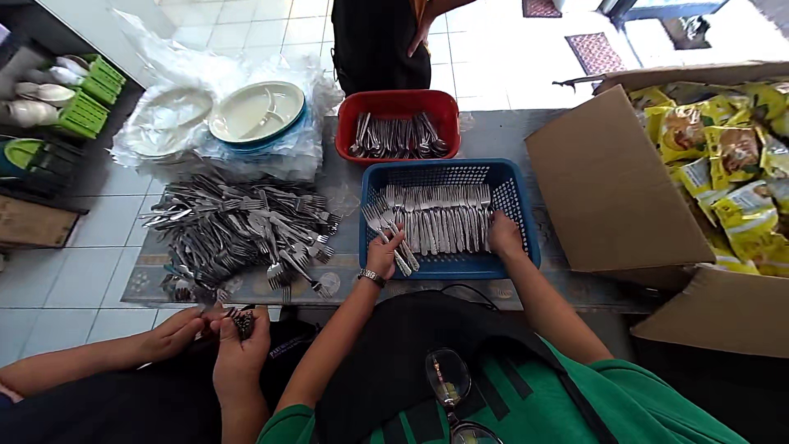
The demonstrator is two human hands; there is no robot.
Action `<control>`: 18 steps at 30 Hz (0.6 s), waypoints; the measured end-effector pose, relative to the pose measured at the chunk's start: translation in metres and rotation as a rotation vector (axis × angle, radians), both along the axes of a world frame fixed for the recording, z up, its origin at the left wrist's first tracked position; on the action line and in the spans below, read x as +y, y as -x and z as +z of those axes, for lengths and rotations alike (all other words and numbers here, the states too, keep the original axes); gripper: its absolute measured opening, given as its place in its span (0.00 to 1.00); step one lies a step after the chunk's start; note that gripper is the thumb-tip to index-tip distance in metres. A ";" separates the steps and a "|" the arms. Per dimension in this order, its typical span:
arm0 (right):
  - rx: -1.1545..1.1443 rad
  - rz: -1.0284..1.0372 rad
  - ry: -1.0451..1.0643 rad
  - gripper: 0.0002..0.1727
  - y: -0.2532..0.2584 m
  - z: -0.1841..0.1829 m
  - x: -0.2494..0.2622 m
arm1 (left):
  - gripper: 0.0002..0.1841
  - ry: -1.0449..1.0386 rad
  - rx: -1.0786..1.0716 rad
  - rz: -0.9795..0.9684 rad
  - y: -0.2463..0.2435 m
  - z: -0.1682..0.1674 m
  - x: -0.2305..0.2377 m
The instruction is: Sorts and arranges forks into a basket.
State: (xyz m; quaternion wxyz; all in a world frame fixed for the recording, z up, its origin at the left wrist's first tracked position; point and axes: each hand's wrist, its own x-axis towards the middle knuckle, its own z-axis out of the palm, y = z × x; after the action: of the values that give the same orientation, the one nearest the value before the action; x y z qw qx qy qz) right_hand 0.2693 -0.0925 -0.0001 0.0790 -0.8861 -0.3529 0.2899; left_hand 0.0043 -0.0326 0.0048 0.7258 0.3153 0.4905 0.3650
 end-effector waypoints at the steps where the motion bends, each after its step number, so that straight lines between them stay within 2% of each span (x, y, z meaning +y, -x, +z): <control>1: -0.025 0.016 0.001 0.26 0.002 -0.002 0.000 | 0.12 -0.002 0.002 0.000 0.000 0.000 0.000; 6: -0.061 0.056 -0.051 0.28 0.005 -0.003 0.000 | 0.11 0.013 -0.007 0.010 0.001 0.000 0.001; 10: -0.023 0.070 -0.015 0.37 0.005 -0.003 0.002 | 0.12 0.013 -0.023 -0.004 0.003 -0.001 0.000; 15: -0.032 0.065 -0.012 0.30 0.001 -0.008 0.003 | 0.12 0.017 -0.019 -0.016 0.002 0.000 0.000; 18: -0.048 0.106 -0.007 0.26 0.000 0.002 0.000 | 0.12 0.015 -0.023 -0.013 0.002 0.000 0.000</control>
State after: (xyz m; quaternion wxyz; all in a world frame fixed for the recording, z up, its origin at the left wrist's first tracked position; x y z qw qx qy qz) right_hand 0.2697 -0.0924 0.0019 0.0579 -0.8726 -0.4023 0.2710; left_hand 0.0025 -0.0324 0.0046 0.7362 0.3085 0.4828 0.3602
